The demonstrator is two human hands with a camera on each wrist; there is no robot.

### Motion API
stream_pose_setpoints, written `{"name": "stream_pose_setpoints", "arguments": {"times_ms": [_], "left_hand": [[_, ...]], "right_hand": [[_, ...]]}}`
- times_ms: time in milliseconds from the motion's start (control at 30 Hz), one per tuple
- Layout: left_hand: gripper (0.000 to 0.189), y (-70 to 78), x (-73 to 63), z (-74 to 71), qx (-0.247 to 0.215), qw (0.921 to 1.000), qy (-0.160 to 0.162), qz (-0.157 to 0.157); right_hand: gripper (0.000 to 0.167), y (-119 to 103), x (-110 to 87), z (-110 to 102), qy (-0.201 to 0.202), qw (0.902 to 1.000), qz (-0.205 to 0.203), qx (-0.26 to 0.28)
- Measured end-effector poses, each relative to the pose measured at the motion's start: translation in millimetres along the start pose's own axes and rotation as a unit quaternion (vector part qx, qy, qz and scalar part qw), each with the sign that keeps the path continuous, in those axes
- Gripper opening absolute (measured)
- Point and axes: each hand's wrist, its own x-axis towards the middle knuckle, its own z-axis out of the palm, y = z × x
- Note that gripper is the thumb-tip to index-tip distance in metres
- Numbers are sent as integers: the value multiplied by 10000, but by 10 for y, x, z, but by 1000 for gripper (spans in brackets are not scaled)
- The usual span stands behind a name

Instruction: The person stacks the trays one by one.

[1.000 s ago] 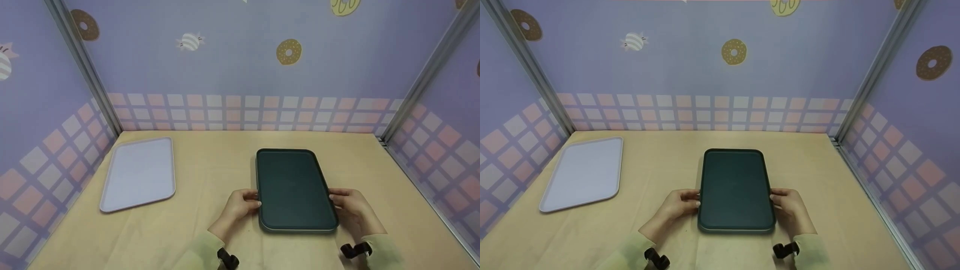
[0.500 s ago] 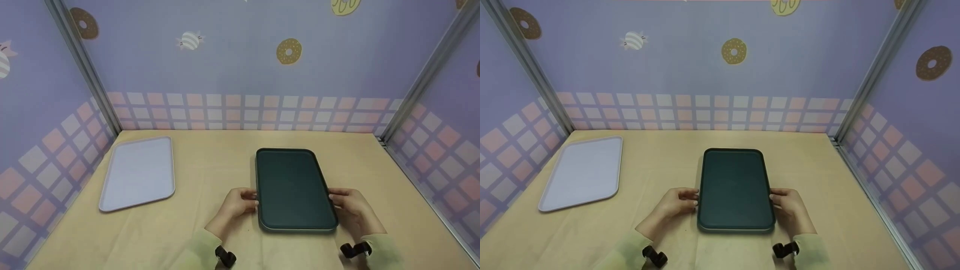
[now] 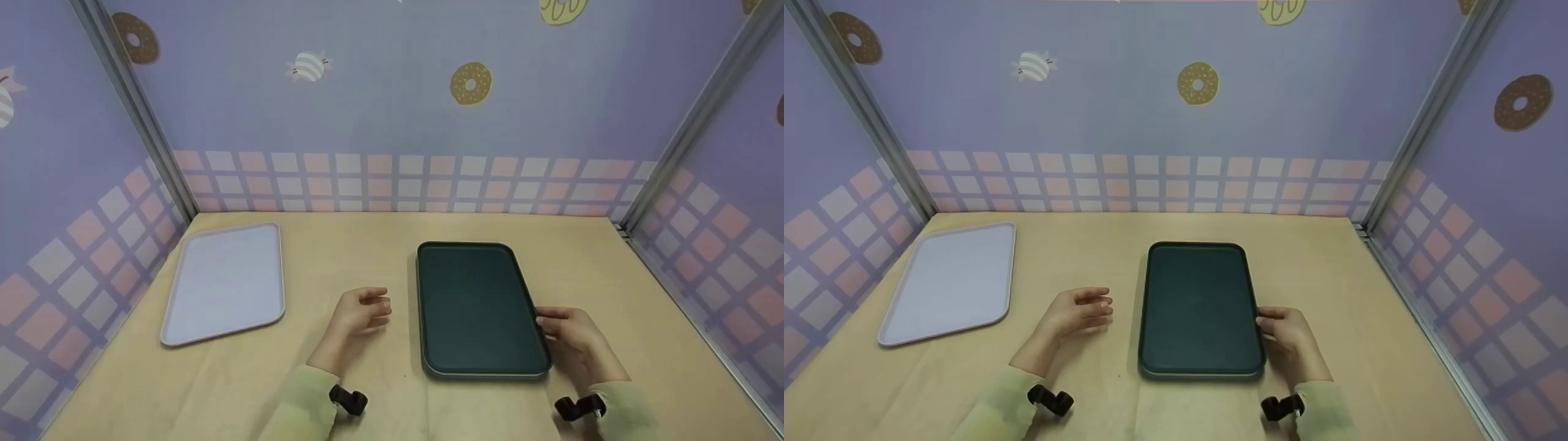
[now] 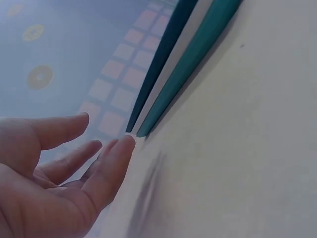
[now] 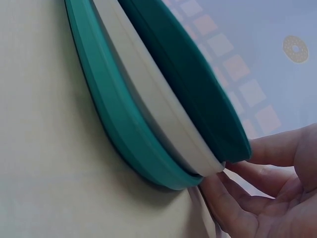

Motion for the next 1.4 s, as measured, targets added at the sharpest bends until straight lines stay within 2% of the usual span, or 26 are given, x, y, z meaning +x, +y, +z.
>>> {"name": "stream_pose_setpoints", "arguments": {"times_ms": [133, 333, 500, 867, 1067, 1200, 1300, 1400], "left_hand": [[42, 36, -12, -93, -331, 9993, 148, -85], [43, 98, -2, -264, -665, 9968, 442, -18], [42, 157, -12, -484, -808, 9942, 711, 72], [42, 133, -38, -1015, -856, 9892, 1183, 157], [44, 142, -116, -1436, -442, 9885, 1447, -5], [45, 143, -165, -1756, -80, 9833, 1814, -86], [45, 130, -215, -2005, 376, 9736, 2246, -175], [46, 94, -281, -2283, 1035, 9563, 2713, -330]], "right_hand": [[46, 4, 5, 2, 4, 10000, -11, 95], [46, 5, 22, -14, 8, 9999, -44, 147], [47, -4, 23, -8, -20, 9997, -25, 257], [47, 13, 21, -6, -38, 9999, -20, 104], [47, 21, 11, -2, -33, 9999, -59, 93], [46, 12, 13, -1, -19, 10000, -64, -11], [46, 3, 14, 2, 11, 10000, -22, -66], [47, -3, 17, -5, 7, 9999, -21, -112]]}}
